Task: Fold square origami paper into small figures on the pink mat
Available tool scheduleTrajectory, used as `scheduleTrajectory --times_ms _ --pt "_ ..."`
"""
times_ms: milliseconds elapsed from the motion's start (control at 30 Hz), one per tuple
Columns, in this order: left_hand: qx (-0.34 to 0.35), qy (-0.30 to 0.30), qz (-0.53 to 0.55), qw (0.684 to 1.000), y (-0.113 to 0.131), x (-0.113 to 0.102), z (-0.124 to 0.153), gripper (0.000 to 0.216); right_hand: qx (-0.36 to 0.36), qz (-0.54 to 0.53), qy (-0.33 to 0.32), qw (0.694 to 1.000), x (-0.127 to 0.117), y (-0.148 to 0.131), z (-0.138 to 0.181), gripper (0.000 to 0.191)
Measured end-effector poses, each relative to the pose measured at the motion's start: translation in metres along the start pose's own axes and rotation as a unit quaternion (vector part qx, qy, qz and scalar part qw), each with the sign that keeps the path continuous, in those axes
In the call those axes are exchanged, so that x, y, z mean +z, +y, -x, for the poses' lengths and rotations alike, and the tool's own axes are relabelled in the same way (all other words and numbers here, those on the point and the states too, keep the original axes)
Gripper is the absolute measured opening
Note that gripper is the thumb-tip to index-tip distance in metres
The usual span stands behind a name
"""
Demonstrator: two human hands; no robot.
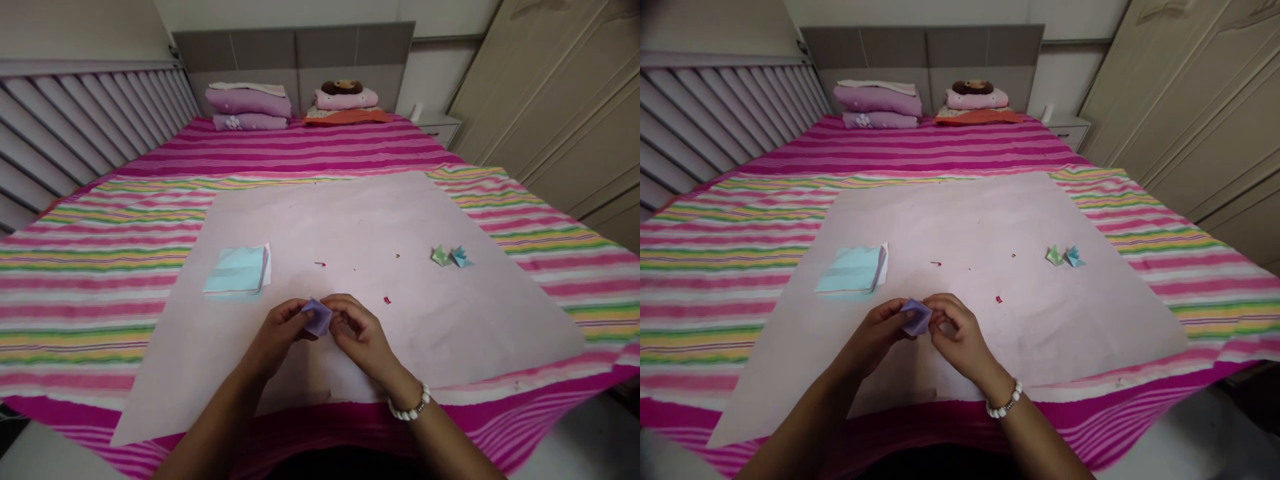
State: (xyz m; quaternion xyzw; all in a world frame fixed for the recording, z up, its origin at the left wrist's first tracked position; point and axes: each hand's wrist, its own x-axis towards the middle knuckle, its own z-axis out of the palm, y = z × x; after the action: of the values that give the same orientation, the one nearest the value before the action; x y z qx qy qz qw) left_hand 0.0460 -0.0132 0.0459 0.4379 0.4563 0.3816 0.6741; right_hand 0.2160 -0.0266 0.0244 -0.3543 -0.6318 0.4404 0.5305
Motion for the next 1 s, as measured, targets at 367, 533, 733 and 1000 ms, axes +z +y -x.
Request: scheduleTrajectory --times_ms 367,533,733,1000 --pt "-0.026 -0.004 -0.016 1.0 0.004 -0.003 0.002 0.02 -0.022 0.021 -0.047 0.998 -0.009 -0.001 0.0 0.032" --pt "-0.061 -0.019 -0.009 0.998 0.006 -0.001 0.003 0.026 0.007 0.005 -0.043 0.999 -0.013 -0.001 -0.002 0.008" --pt "-0.049 -0.003 -0.111 0.993 0.005 -0.002 0.003 0.05 0.076 -0.055 -0.006 0.996 -0.011 0.0 -0.005 0.012" --pt "0.078 -0.032 -0.069 0.994 0.006 -0.005 0.001 0.058 0.148 -0.098 0.011 0.984 -0.013 0.0 -0.007 0.021"
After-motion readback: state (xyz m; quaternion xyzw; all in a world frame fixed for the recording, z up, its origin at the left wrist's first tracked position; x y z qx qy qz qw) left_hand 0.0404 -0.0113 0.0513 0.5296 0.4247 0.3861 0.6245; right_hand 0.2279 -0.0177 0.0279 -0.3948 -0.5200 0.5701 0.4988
